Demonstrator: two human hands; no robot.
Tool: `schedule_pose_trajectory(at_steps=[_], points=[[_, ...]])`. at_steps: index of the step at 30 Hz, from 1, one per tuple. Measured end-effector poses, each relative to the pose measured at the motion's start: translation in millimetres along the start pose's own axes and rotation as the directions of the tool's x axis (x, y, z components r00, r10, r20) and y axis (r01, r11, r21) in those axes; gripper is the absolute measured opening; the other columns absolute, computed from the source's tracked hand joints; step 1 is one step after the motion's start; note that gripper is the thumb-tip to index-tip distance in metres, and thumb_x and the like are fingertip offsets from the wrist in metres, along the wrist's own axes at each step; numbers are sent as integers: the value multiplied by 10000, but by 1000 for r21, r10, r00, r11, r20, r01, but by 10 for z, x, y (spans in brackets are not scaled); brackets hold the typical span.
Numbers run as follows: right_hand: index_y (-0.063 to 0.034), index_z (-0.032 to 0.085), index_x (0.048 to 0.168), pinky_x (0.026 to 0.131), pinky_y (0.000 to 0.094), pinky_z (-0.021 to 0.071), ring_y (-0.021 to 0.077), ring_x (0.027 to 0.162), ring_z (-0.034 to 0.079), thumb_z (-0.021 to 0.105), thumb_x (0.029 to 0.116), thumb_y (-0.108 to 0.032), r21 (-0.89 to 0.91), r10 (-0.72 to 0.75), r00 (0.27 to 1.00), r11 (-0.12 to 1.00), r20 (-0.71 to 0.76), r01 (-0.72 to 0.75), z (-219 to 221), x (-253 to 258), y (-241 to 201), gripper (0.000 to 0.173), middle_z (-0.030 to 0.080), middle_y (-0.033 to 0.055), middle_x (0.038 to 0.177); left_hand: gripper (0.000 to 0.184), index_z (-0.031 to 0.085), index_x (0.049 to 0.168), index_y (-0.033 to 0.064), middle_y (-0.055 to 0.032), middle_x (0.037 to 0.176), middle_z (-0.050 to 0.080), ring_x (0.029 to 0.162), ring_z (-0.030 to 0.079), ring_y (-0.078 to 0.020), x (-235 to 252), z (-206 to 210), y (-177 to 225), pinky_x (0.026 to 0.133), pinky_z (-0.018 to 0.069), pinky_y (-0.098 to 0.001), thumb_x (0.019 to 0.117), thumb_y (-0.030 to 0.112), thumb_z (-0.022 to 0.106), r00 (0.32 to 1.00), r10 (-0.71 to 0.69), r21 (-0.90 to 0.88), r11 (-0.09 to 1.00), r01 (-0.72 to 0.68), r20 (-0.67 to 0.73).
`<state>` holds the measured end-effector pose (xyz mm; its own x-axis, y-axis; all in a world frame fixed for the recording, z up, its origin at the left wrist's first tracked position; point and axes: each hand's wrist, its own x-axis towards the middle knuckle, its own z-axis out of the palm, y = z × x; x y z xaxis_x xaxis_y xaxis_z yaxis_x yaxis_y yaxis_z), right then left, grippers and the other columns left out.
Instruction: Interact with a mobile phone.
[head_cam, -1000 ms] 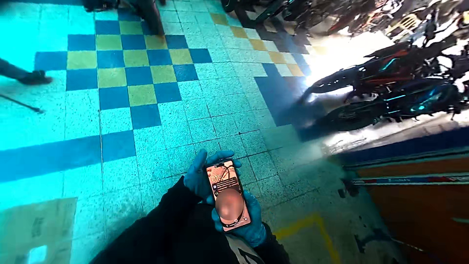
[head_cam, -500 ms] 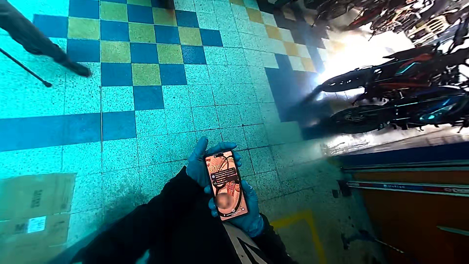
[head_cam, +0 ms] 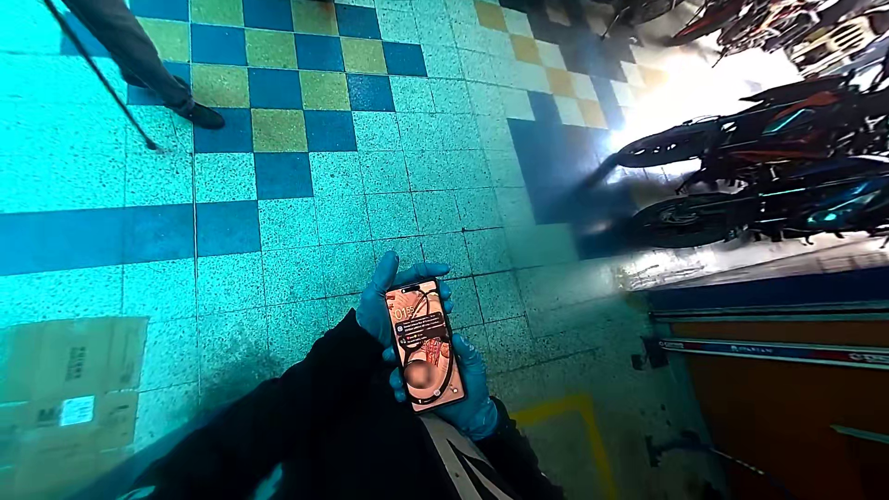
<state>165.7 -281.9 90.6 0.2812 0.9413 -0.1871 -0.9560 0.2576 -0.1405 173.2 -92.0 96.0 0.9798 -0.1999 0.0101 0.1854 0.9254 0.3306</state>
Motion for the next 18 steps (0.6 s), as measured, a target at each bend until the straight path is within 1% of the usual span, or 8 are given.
schedule_pose_trajectory(at_steps=[2,4,6,8,11,13,16,18], points=[[-127,536,1443,947,539,552,408,1118,665,653,904,-584,-26,-2,1000,1000,4,2,-20,-3,8,716,612,267,1328,830,616,1349,149,-129,1063,702,1001,695,-257,-28,61,18,894,585,-435,932,774,262,999,-20,21,1000,21,-45],[-144,533,1451,944,528,557,388,1106,674,627,907,-638,-88,-37,999,996,-35,33,-46,-19,18,742,628,254,1306,803,609,1352,161,-122,1063,703,1000,697,-260,-43,49,0,891,584,-453,922,773,317,998,-37,-18,999,36,-42],[-141,563,1416,946,495,572,322,1103,690,635,898,-662,-165,-125,983,981,-137,102,-84,-62,25,737,666,206,1265,800,594,1364,159,-121,1057,690,985,688,-262,-52,24,-22,890,578,-460,934,772,312,999,-28,-24,999,28,-24],[-141,588,1394,988,445,568,248,1149,691,679,864,-660,-182,-201,951,970,-236,160,-68,-98,20,747,695,147,1263,807,586,1378,159,-117,1053,698,983,691,-255,-56,-1,-26,895,578,-445,935,762,285,1000,-23,-7,1000,22,-8],[-160,492,1498,1018,450,552,254,1227,650,628,871,-698,-220,-292,908,947,-299,232,-37,-134,-8,837,643,141,1363,812,574,1387,128,-134,1069,695,996,690,-259,-77,10,-27,907,573,-444,951,744,273,1000,-4,21,1000,4,4],[-203,448,1538,1005,454,553,260,1227,645,575,885,-723,-278,-348,883,923,-316,264,-20,-142,-22,845,617,140,1396,845,592,1360,90,-156,1091,691,1015,690,-272,-94,68,-4,922,571,-450,939,754,283,999,-9,26,1000,10,-31],[-204,368,1582,1023,453,541,257,1273,618,539,924,-695,-338,-416,859,888,-298,313,10,-159,-28,838,572,121,1461,964,609,1321,38,-206,1139,684,1054,683,-301,-117,192,33,940,563,-454,937,767,110,991,-18,37,999,23,-133],[-212,389,1574,992,456,558,255,1231,643,550,947,-617,-376,-451,835,867,-313,327,32,-166,-24,764,604,122,1415,973,601,1322,35,-217,1153,677,1054,681,-307,-128,194,39,932,563,-462,937,751,67,988,-37,18,999,40,-147]])
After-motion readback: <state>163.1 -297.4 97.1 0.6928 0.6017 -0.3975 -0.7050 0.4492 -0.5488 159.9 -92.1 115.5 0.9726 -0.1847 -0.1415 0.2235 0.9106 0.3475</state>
